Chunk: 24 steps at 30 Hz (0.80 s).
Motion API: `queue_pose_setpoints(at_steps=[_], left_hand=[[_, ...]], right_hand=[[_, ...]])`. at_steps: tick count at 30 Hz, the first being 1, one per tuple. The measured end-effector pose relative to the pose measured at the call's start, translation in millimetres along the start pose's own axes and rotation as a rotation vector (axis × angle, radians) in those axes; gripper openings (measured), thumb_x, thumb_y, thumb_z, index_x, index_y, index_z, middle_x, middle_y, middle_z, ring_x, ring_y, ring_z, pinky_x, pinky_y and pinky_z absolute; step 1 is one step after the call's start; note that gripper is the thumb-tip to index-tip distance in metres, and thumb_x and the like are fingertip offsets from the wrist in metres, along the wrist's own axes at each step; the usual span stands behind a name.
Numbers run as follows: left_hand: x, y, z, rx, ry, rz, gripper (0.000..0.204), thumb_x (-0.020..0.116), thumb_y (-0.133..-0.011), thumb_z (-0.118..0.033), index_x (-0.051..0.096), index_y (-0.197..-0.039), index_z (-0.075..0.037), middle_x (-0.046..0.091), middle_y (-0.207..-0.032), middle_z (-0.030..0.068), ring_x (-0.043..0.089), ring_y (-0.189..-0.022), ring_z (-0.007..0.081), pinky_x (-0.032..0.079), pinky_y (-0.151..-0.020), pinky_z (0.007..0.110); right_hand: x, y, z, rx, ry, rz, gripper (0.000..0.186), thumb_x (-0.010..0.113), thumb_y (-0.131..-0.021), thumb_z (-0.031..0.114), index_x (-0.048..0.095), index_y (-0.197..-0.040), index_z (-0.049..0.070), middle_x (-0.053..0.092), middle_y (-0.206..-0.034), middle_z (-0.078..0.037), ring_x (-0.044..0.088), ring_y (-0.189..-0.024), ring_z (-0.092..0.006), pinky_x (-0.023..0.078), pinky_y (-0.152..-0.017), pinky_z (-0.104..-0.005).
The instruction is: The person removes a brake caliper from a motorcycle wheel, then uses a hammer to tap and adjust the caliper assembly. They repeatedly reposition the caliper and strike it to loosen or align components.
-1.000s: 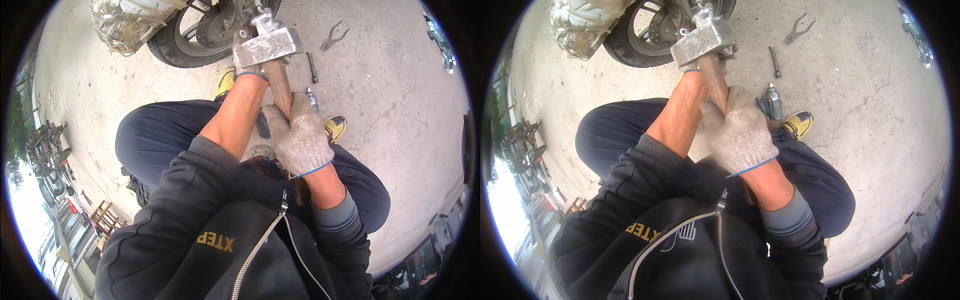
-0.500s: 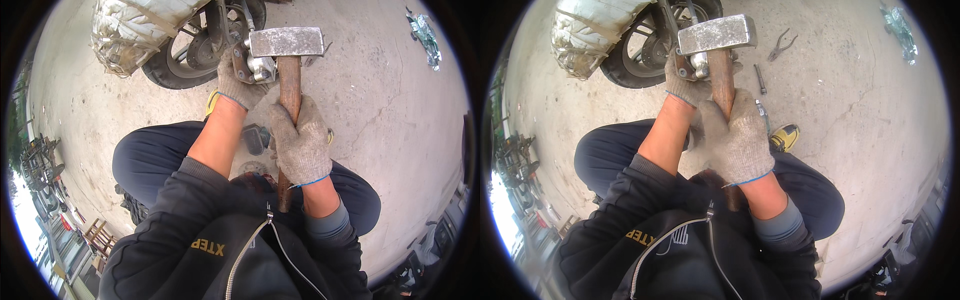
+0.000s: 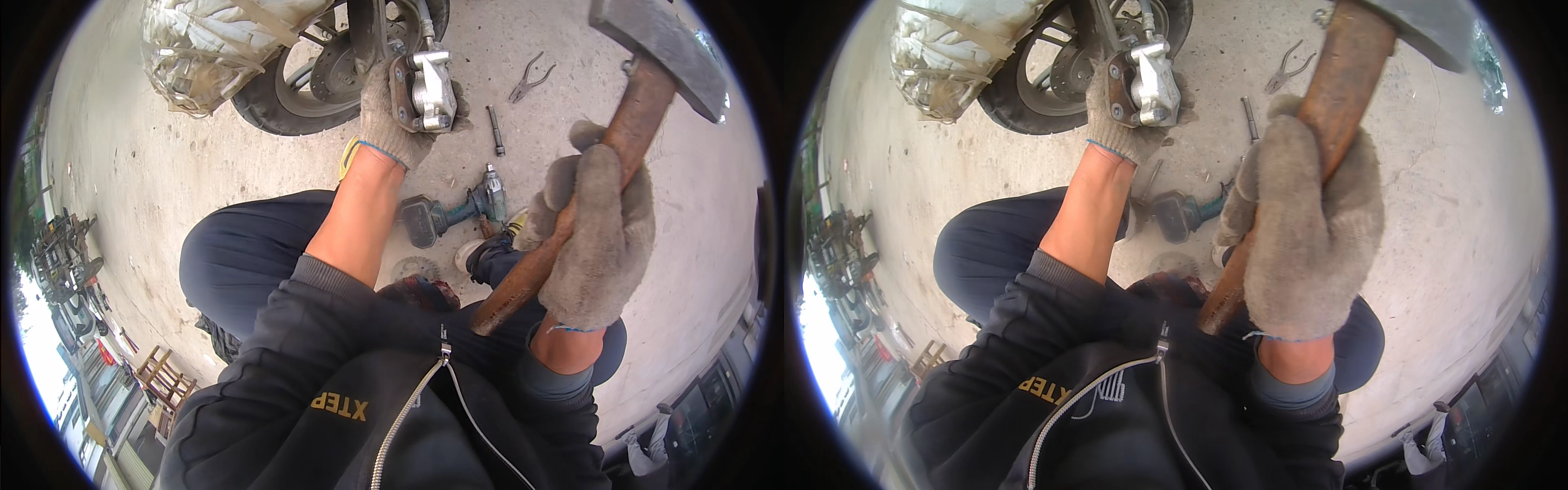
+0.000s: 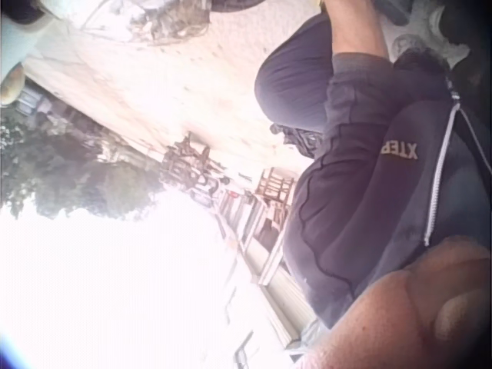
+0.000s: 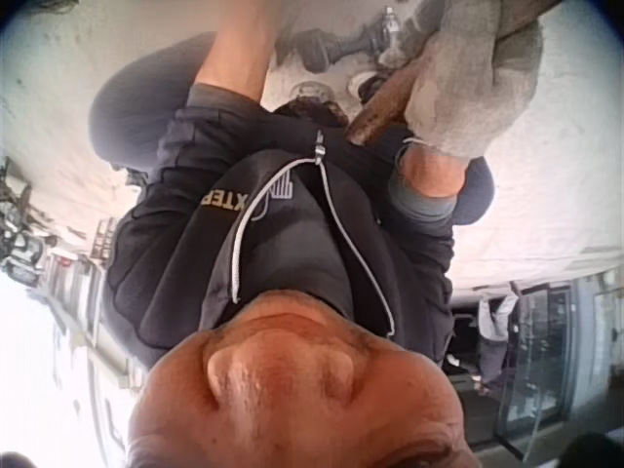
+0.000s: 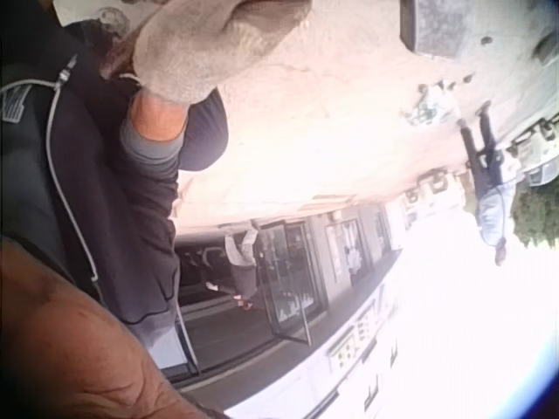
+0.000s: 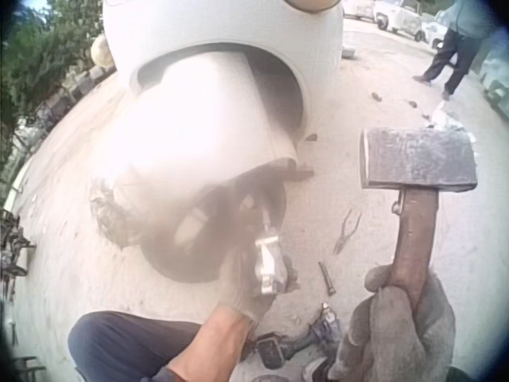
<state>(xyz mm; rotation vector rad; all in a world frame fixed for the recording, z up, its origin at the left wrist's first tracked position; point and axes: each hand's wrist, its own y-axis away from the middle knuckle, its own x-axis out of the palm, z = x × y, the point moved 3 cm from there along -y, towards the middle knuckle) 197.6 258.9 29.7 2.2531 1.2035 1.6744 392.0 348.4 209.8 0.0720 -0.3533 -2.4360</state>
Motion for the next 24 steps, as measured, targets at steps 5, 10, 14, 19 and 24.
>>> queue_pose_setpoints(at_steps=[5, 10, 14, 19, 24], left_hand=[[-16, -4, 2, 0.092, -0.032, -0.008, 0.044, 0.048, -0.109, -0.048, 0.069, -0.119, -0.011, 0.075, -0.099, 0.011, 0.076, -0.088, 0.0299, 0.066, -0.077, 0.051], [-10, -1, -12, 0.024, 0.13, 0.112, 0.053, 0.048, -0.107, -0.053, 0.066, -0.133, -0.01, 0.075, -0.111, 0.0151, 0.075, -0.096, 0.0335, 0.065, -0.075, 0.052], [-6, -1, 4, 0.06, 0.103, -0.03, 0.053, 0.059, -0.1, -0.053, 0.066, -0.133, -0.013, 0.071, -0.108, 0.0126, 0.071, -0.089, 0.0354, 0.057, -0.062, 0.05], [-11, -2, -4, 0.135, -0.134, -0.219, 0.042, 0.057, -0.108, -0.046, 0.064, -0.132, -0.012, 0.071, -0.11, 0.0099, 0.072, -0.092, 0.0313, 0.062, -0.073, 0.057], [8, 14, -5, 0.076, -0.124, -0.34, 0.038, 0.058, -0.111, -0.043, 0.063, -0.135, -0.014, 0.072, -0.116, 0.0101, 0.072, -0.101, 0.03, 0.063, -0.085, 0.06]], right_hand=[[3, -11, -8, -0.214, -0.221, 0.252, 0.036, 0.054, -0.114, 0.031, 0.058, -0.135, 0.004, 0.067, -0.086, -0.008, 0.073, -0.078, -0.0164, 0.059, -0.055, -0.0312], [67, -20, -48, -0.134, 0.642, 0.359, 0.029, 0.069, -0.105, 0.027, 0.064, -0.105, -0.002, 0.065, -0.076, -0.01, 0.064, -0.06, -0.016, 0.052, -0.053, -0.0357], [23, -20, -8, 0.192, -0.031, -0.036, 0.029, 0.067, -0.108, 0.029, 0.06, -0.11, 0.001, 0.062, -0.073, -0.004, 0.061, -0.054, -0.0122, 0.05, -0.045, -0.0286], [-53, -47, -69, 0.359, 0.182, -0.443, 0.031, 0.072, -0.104, 0.034, 0.063, -0.114, 0.006, 0.061, -0.079, -0.003, 0.06, -0.057, -0.0152, 0.053, -0.05, -0.0322], [-102, -73, -242, 0.788, 0.415, -0.099, 0.032, 0.077, -0.099, 0.029, 0.064, -0.114, 0.005, 0.068, -0.081, -0.007, 0.065, -0.061, -0.0207, 0.056, -0.055, -0.0398]])
